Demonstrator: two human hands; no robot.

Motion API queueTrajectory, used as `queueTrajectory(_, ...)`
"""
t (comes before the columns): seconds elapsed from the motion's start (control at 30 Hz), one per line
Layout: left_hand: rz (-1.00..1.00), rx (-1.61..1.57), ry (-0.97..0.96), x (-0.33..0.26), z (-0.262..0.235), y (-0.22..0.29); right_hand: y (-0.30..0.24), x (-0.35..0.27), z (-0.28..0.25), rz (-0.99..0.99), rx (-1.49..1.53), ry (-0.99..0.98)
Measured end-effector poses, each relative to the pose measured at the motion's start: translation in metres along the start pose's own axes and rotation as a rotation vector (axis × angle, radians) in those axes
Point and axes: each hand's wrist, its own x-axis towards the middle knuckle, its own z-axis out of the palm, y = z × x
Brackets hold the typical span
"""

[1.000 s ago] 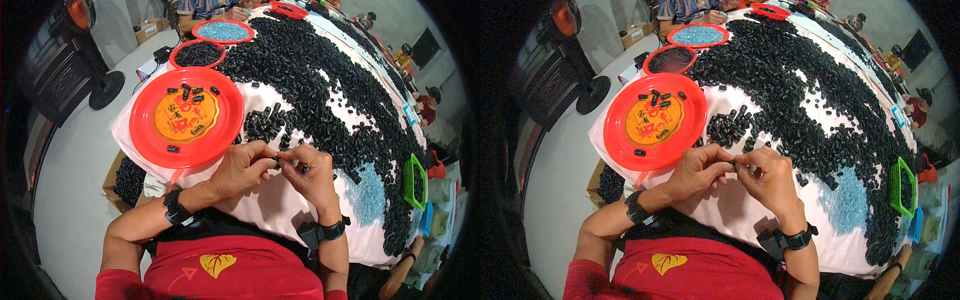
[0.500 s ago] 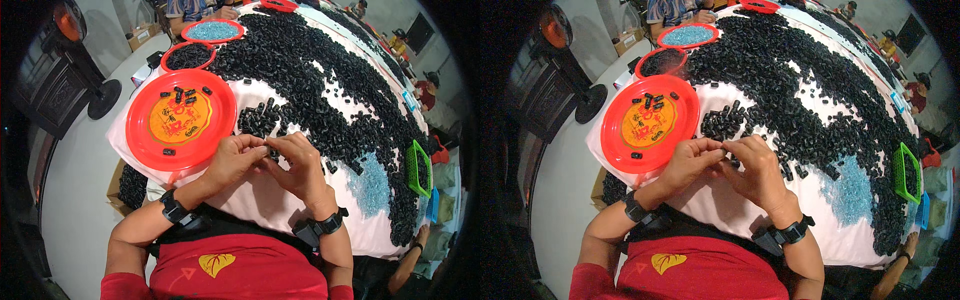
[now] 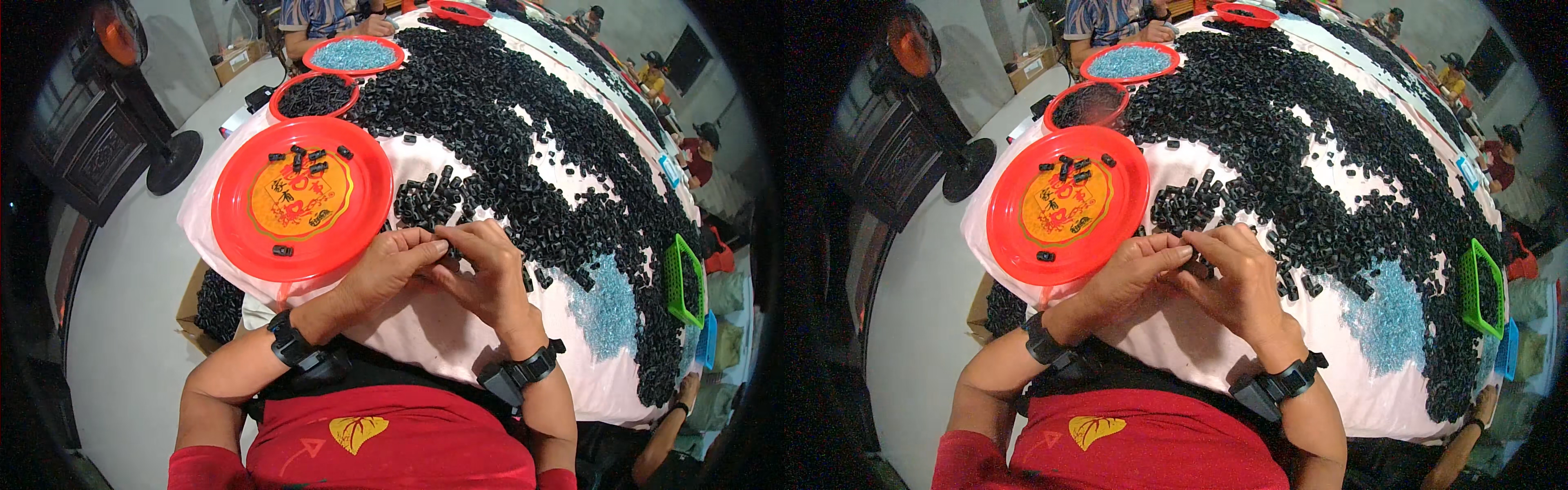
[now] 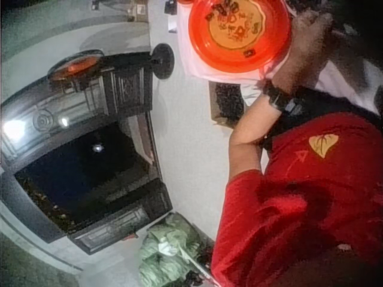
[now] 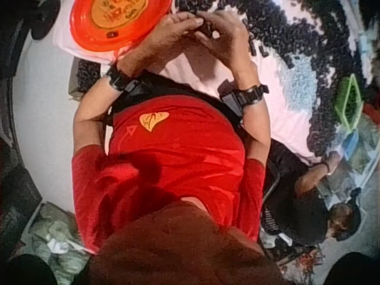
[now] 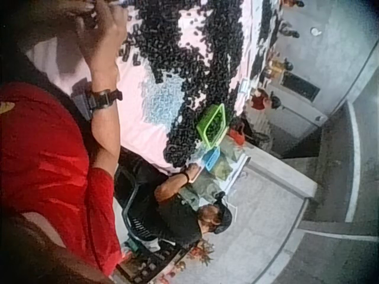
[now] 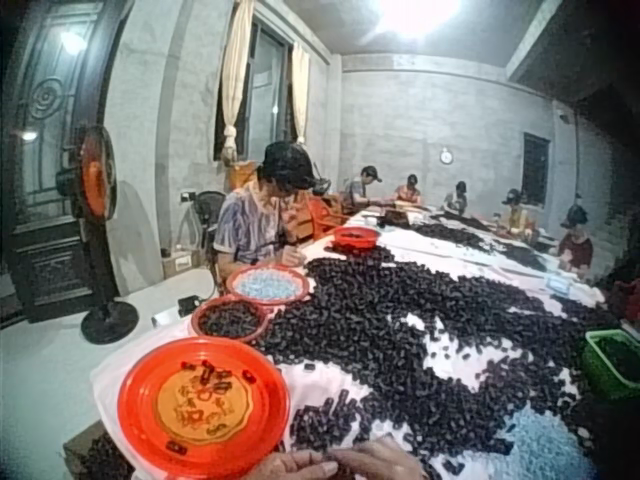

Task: The person sorts black plastic components by hand, picking them up from a pile and placing them onto a red tray. They then pick up a small white piece and insert it into one of the black components before returning the assembled item to the tray.

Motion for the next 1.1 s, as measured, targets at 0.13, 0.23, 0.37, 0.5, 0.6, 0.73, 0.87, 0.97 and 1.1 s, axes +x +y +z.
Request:
queueTrajectory(0.13, -0.03, -0.047, 0.006, 0.001, 0.005, 0.0, 0.002, 0.001, 0.0, -0.029, -0.01, 0.009)
queueTrajectory(0.23, -0.026, -0.051, 0.002, -0.001, 0.005, -0.002, 0.003, 0.0, -0.003, -0.057, -0.038, 0.031)
queueTrajectory(0.37, -0.05, -0.005, -0.046, -0.002, 0.004, -0.005, 0.004, -0.001, -0.006, -0.066, -0.035, 0.02)
queueTrajectory(0.5, -0.028, 0.028, -0.059, -0.002, 0.0, -0.012, 0.007, -0.004, -0.005, -0.06, -0.031, -0.021)
queueTrajectory(0.6, -0.01, 0.102, -0.08, -0.002, -0.003, -0.011, 0.007, -0.004, -0.004, -0.072, -0.035, -0.033)
queueTrajectory(0.73, -0.048, -0.012, -0.084, -0.002, -0.002, -0.006, 0.004, -0.001, -0.007, -0.107, -0.048, -0.011)
queueTrajectory(0.87, -0.072, -0.038, -0.099, -0.005, 0.001, 0.002, 0.005, -0.001, -0.01, -0.141, -0.05, -0.008)
queueTrajectory(0.97, -0.077, -0.007, -0.094, -0.006, 0.002, 0.004, 0.002, 0.001, -0.01, -0.139, -0.027, -0.013)
queueTrajectory(1.1, -0.078, 0.009, -0.093, -0.004, -0.003, -0.001, 0.0, 0.001, -0.007, -0.119, 0.016, 0.021)
